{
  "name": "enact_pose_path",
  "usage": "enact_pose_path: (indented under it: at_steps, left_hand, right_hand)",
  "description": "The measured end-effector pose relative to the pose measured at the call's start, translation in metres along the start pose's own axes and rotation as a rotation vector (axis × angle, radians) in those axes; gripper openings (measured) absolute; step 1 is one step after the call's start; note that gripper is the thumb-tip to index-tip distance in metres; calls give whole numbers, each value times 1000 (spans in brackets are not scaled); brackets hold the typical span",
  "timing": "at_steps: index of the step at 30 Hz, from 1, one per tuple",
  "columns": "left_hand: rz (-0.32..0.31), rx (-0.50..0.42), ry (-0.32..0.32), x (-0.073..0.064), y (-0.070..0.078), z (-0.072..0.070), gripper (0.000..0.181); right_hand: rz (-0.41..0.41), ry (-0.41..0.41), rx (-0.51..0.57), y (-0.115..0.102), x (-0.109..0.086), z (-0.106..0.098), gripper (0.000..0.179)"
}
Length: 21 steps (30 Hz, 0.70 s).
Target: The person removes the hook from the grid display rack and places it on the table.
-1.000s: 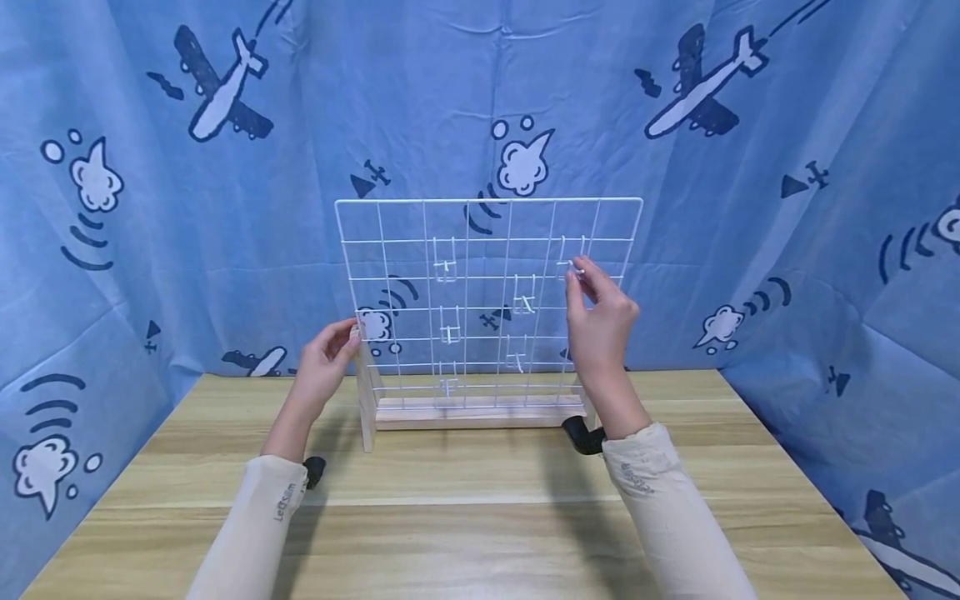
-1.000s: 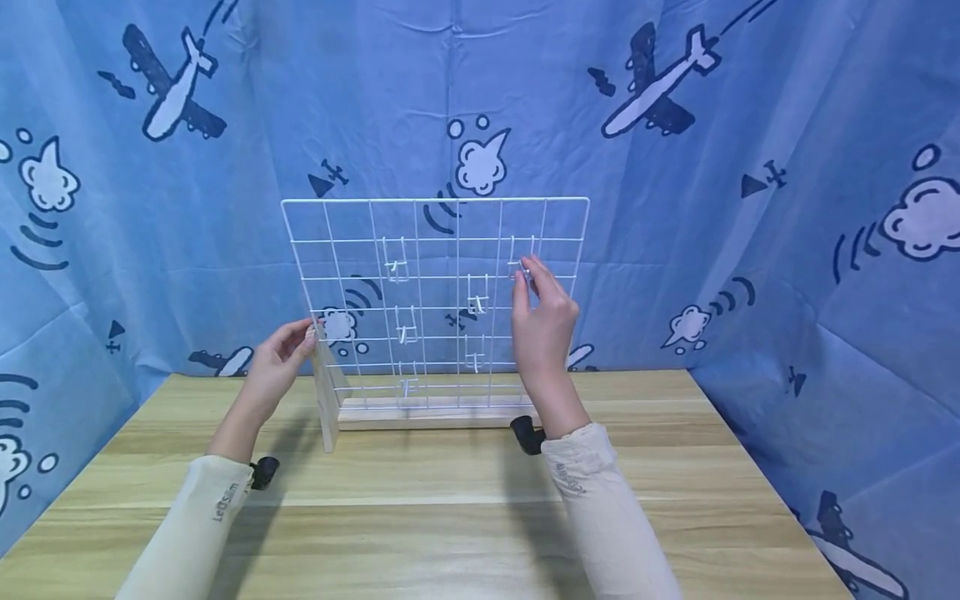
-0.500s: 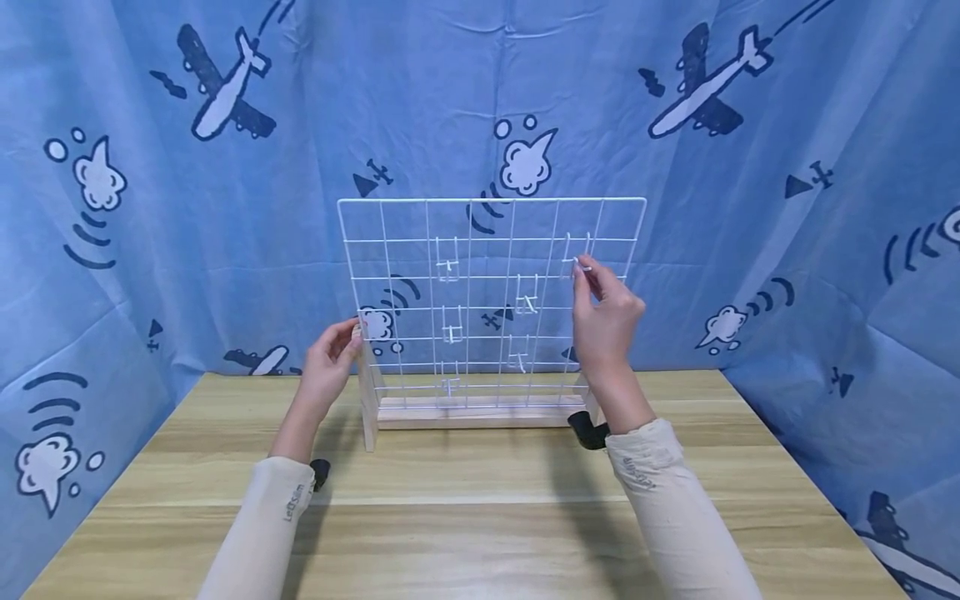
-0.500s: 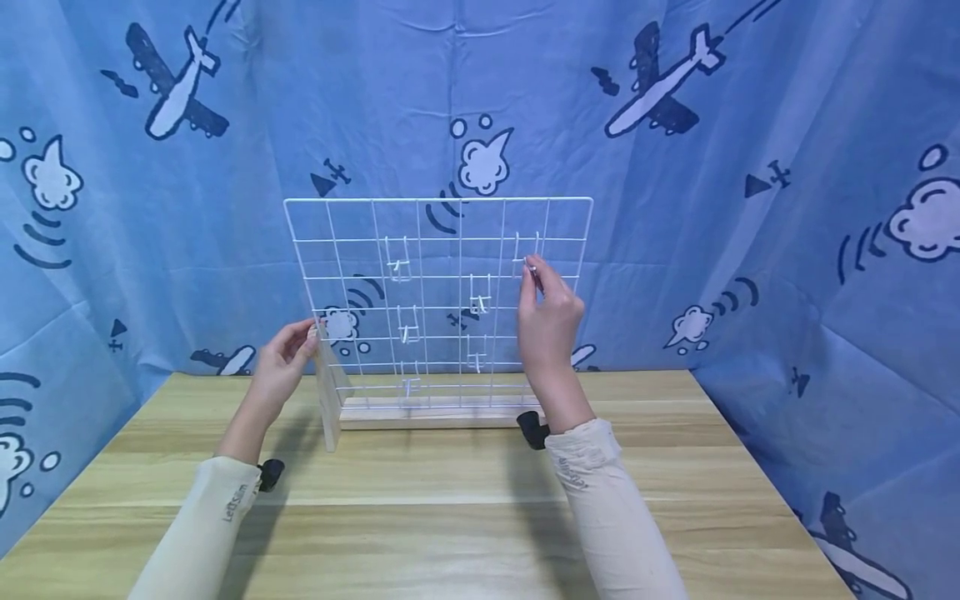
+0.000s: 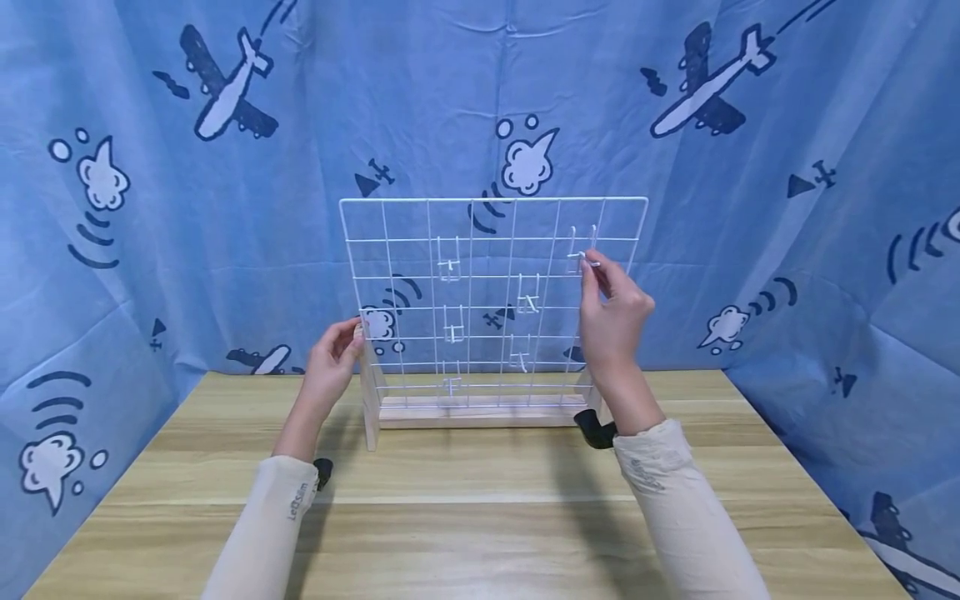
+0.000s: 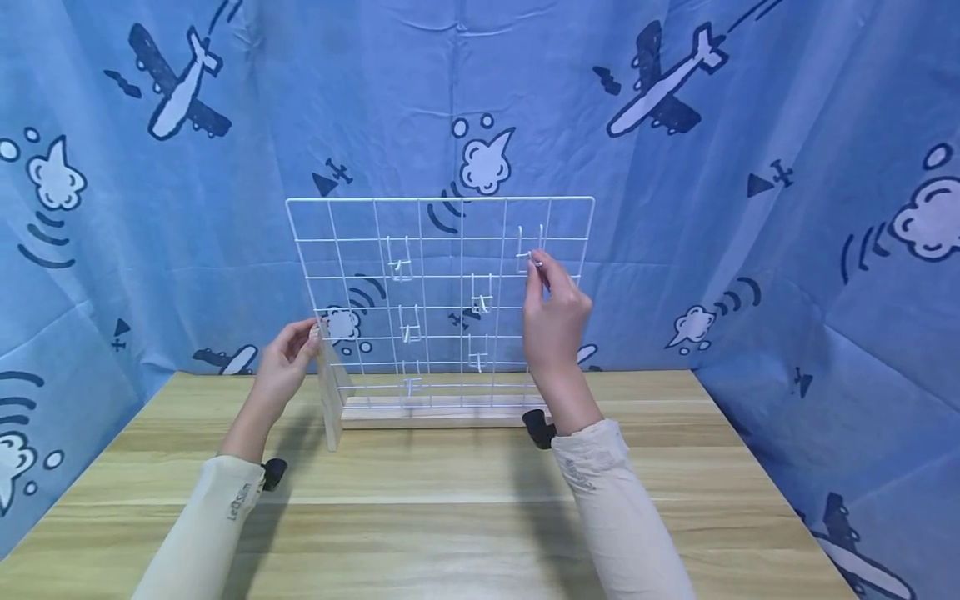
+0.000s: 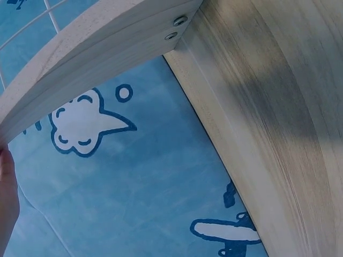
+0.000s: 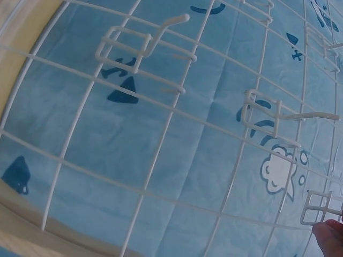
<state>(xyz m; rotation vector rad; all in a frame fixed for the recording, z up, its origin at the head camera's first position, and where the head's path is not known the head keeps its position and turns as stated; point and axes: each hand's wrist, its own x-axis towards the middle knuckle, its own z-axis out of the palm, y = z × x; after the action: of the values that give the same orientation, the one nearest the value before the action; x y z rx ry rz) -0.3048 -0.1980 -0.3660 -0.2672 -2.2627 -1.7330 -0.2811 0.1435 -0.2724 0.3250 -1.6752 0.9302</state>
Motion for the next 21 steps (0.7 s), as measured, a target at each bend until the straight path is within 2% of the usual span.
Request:
enact_pose_path:
  at_steps: [6, 13, 21]
  left_hand:
    - [7, 7, 1, 2, 0, 1, 39]
    - [30, -37, -12, 1, 2, 0, 39]
    - [33, -16, -7, 1, -2, 0, 37]
  right_hand:
    - [-5, 17, 9, 0, -3, -7, 17]
    - [-39, 32, 40, 3, -5, -14, 16]
    - [-57, 7, 27, 2, -14, -26, 16]
